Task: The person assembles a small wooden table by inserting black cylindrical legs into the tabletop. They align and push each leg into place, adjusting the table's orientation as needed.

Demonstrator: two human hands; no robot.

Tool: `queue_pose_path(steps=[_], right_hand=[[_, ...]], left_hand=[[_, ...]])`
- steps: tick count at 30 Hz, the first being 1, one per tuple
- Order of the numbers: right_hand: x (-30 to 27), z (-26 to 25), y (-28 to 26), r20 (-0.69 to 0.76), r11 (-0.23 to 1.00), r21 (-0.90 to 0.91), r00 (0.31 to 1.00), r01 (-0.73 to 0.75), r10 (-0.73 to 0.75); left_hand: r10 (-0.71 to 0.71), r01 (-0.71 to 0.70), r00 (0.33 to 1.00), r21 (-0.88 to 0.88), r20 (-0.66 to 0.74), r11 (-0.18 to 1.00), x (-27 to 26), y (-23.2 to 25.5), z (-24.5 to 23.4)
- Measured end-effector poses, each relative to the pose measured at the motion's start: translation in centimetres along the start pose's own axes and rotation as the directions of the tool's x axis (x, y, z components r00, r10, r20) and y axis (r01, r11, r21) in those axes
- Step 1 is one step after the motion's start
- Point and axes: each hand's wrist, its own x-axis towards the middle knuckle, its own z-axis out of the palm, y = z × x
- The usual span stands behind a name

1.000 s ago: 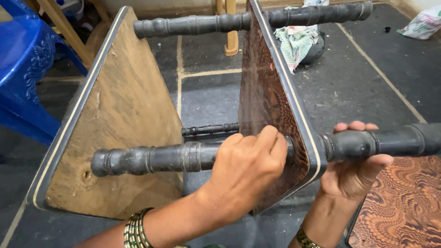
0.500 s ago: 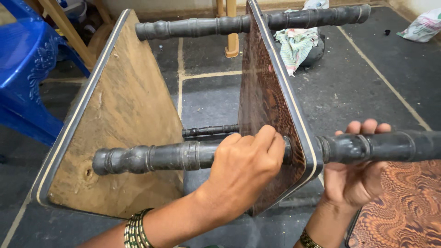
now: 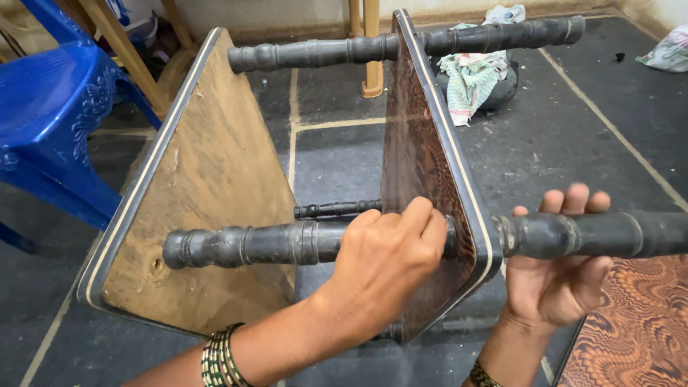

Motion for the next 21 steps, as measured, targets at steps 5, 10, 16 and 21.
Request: queue_pose_path(steps=[5,10,16,21], right_hand=[[-0.4,-1.7,0.3,0.140,0.985,0.139,0.986,-0.106,0.086],[-0.2,-0.3,0.1,0.192,0.986,0.113,0.976,-0.121,0.098],[-0.6,-2.9,1.4,0.043,0.987,0.163,0.999,0.012,-0.019],[-0.5,-5.8,0.8,0.164,0.980,0.186,0.986,-0.072,0.041]], left_hand=[[0.004,-0.004,1.000,0.005,0.012,1.000,-0.1,0.1,-0.1],[0.002,-0.001,0.999,-0.021,0.032,1.000,0.0,0.0,-0.4],[-0.004,0.003,1.000,0.012,0.013,1.000,-0.1,0.1,0.1],[-0.007,0.007,1.000,0.023,0.004,1.000,-0.1,0.1,0.1]])
